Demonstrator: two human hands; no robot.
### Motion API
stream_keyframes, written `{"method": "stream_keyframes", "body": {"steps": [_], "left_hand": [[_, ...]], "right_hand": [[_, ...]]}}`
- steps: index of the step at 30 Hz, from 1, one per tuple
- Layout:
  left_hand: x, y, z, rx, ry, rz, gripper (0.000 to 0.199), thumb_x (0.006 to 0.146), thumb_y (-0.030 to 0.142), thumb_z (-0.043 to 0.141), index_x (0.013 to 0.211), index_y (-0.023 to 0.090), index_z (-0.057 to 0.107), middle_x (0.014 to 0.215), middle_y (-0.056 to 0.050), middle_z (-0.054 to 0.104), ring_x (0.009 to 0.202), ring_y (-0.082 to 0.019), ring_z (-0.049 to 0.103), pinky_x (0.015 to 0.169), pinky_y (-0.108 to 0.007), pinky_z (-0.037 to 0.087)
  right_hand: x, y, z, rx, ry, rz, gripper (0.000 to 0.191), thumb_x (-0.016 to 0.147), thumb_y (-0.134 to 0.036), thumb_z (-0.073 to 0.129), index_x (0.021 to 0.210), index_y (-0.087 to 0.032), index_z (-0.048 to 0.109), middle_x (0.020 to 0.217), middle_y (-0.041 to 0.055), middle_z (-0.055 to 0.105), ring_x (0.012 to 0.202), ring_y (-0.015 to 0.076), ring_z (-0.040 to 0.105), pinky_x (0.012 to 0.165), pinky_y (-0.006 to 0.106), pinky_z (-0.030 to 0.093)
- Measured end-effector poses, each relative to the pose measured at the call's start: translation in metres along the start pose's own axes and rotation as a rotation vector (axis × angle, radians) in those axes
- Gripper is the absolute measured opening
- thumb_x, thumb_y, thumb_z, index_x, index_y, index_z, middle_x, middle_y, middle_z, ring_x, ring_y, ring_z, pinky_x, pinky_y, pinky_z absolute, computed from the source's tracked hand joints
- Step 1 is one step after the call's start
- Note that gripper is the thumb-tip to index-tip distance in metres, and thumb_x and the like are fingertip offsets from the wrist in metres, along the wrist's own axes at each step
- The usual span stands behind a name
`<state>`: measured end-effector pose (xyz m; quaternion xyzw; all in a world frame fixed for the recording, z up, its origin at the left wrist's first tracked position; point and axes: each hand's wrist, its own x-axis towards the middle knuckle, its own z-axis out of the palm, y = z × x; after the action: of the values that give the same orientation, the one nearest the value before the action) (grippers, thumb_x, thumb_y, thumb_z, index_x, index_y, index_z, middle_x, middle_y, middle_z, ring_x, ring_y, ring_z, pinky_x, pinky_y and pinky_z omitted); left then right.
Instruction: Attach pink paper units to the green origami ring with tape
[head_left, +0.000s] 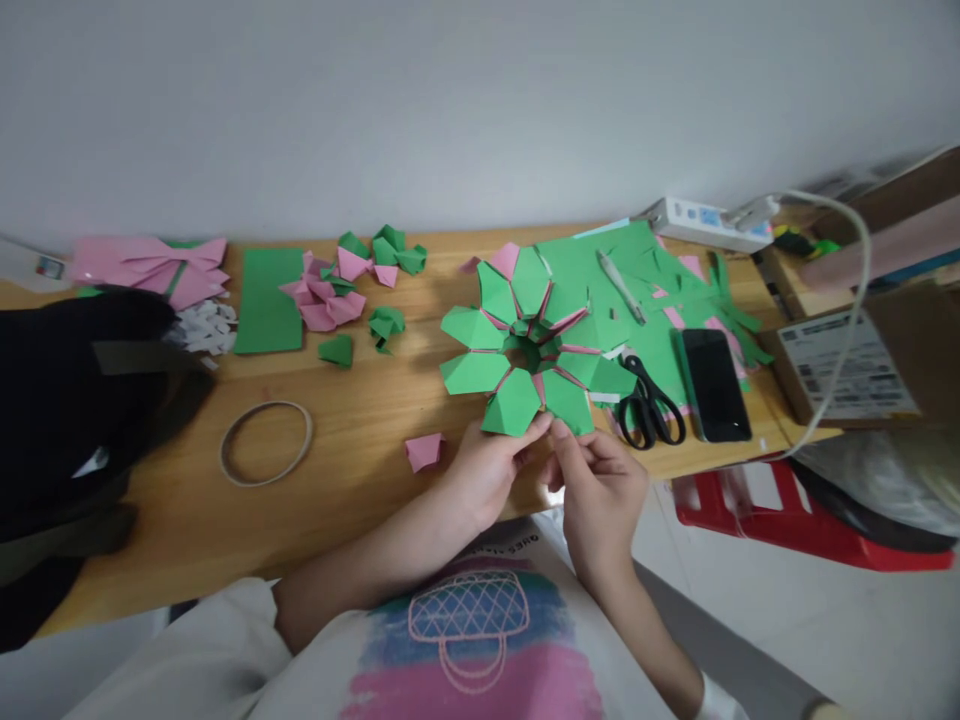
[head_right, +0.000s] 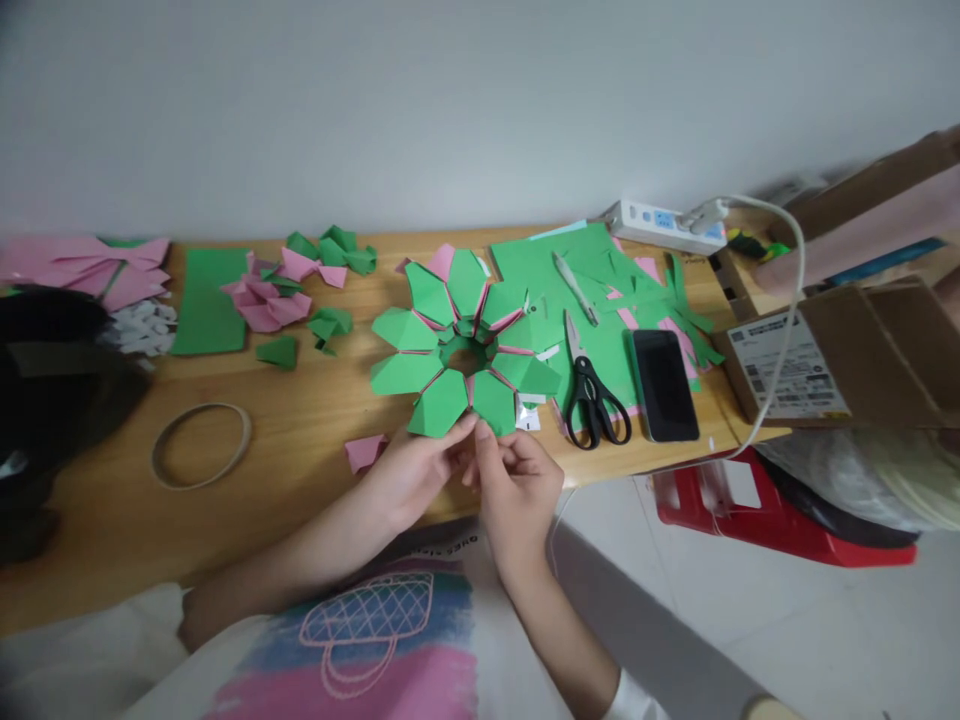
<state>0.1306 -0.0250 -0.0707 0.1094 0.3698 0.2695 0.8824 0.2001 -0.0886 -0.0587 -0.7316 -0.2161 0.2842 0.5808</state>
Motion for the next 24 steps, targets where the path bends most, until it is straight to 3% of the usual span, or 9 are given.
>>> {"method": "stream_keyframes", "body": {"steps": [5,12,24], "left_hand": [[0.0,0.001,0.001,0.068,-0.001,0.058,0.031,0.06,0.023,0.087,0.065,0.015,0.058,0.065,0.003,0.057,0.061,-0.009,0.054,0.062,-0.025,0.042],[0.0,0.003,0.002,0.044,0.018,0.11,0.028,0.06,0.024,0.086,0.075,0.018,0.062,0.078,0.003,0.062,0.069,-0.01,0.054,0.064,-0.025,0.04],[-0.001,0.001,0.005,0.056,0.004,0.167,0.029,0.065,0.029,0.084,0.074,0.019,0.059,0.075,0.004,0.057,0.069,-0.01,0.051,0.068,-0.026,0.039]], "right_hand": [[-0.001,0.001,0.001,-0.017,0.016,-0.02,0.041,0.077,-0.042,0.072,0.049,-0.017,0.055,0.04,-0.0026,0.056,0.036,0.0081,0.045,0.039,0.021,0.034],[0.004,0.004,-0.012,-0.103,-0.12,-0.092,0.044,0.09,-0.042,0.058,0.054,-0.018,0.063,0.05,-0.0004,0.061,0.046,0.01,0.052,0.049,0.023,0.041],[0.003,0.014,-0.003,-0.203,0.118,-0.28,0.029,0.088,-0.039,0.062,0.067,-0.019,0.066,0.049,-0.0031,0.061,0.044,0.0106,0.054,0.047,0.023,0.043]]}}
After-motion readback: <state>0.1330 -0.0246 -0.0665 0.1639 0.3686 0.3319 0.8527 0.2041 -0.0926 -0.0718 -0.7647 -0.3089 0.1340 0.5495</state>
